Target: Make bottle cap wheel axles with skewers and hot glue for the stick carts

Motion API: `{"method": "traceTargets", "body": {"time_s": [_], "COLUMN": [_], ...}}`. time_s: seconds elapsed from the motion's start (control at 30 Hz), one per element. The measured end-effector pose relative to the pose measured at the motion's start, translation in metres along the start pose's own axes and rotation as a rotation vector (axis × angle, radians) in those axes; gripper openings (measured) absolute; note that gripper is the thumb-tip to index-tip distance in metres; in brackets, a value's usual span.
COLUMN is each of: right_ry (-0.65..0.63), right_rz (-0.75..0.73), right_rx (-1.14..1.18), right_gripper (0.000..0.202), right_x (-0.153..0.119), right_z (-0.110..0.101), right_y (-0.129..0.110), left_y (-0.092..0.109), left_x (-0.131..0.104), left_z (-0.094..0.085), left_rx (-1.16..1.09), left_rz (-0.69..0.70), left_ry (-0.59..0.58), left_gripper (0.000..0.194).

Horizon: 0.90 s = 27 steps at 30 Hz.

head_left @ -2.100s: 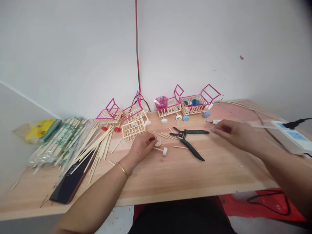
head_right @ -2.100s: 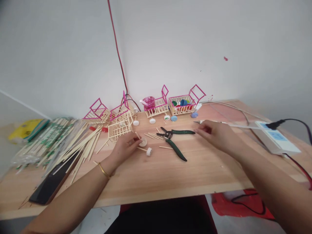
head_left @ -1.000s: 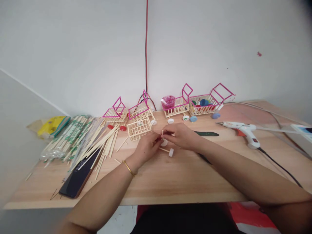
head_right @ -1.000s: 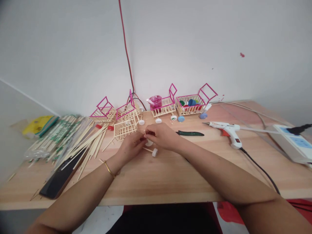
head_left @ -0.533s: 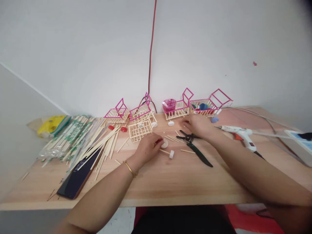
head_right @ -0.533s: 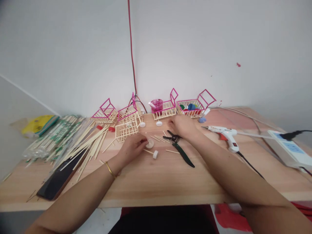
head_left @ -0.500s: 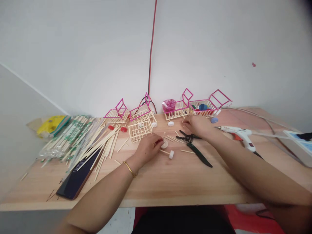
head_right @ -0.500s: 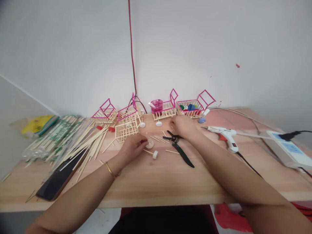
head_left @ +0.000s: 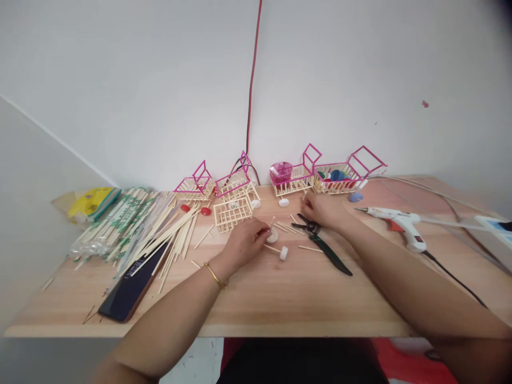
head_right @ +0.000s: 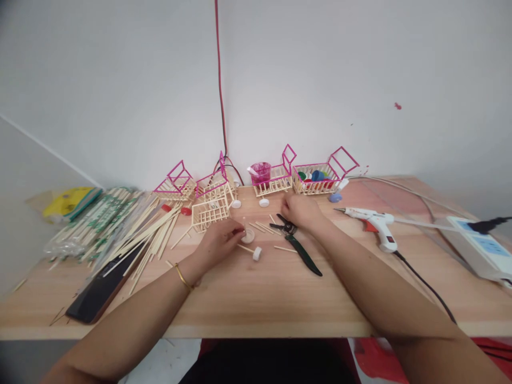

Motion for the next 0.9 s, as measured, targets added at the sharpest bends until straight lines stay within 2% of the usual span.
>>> {"method": "traceTargets", "body": {"time_s": [0.1,0.17,0.27,0.33,0.43,0.47,0.53,0.57,0.67,0.8,0.83,0.9], "right_ry": [0.010,-0.067,-0.306,-0.399,-0.391,-0.358,-0.392,-0.381,-0.305,-0.057,0.020,0.090], "right_rz": [-0.015,-0.117,-0.294,-0.434,-0.576,-0.587,-0.705,-0.725,-0.648,-0.333,-0.274,-0.213], "right_rx": [0.287,0.548,0.738,0.787,0.884,0.895,0.962,0.976,0.962,0.885,0.865,0.827], "right_gripper": [0.011,0.010,0.011,0.010,0.014,0.019,0.034,0.034,0.020,0.016,0.016,0.016], "right_x": [-0.005,-0.015,-0.044,-0.071,-0.105,-0.112,-0.131,-0.133,-0.117,-0.069,-0.061,-0.050], "right_z": [-0.020,-0.036,-0.051,-0.060,-0.069,-0.069,-0.069,-0.069,-0.068,-0.067,-0.067,-0.059], "right_y": [-0.002,-0.017,-0.055,-0.089,-0.140,-0.152,-0.175,-0.178,-0.165,-0.112,-0.100,-0.085], "left_y": [0.000,0.000,0.000,-0.002,-0.004,-0.005,-0.006,-0.007,-0.008,-0.007,-0.006,-0.004], "left_x": [0.000,0.000,0.000,0.000,0.000,0.000,0.000,0.001,0.001,0.000,0.000,0.000], "left_z": [0.000,-0.001,-0.003,-0.004,-0.007,-0.009,-0.012,-0.014,-0.017,-0.016,-0.015,-0.016], "left_rx": [-0.006,-0.014,-0.024,-0.029,-0.044,-0.050,-0.057,-0.057,-0.061,-0.077,-0.076,-0.069], "left_rz": [-0.001,-0.001,0.002,-0.002,-0.005,-0.005,-0.001,0.001,0.003,0.004,0.008,0.016], "left_ry": [-0.007,-0.010,0.002,0.012,0.020,0.025,0.042,0.054,0.071,0.059,0.057,0.061], "left_gripper": [0.010,0.010,0.010,0.009,0.010,0.010,0.011,0.011,0.012,0.013,0.013,0.013]}}
Point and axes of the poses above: each hand's wrist, its own x-axis towards the middle knuckle, its own z-axis out of the palm, y = z × x, the point moved 10 cm from there along x, towards the middle knuckle, and after that the axes turned 12 degrees about y, right-handed, at the moved point
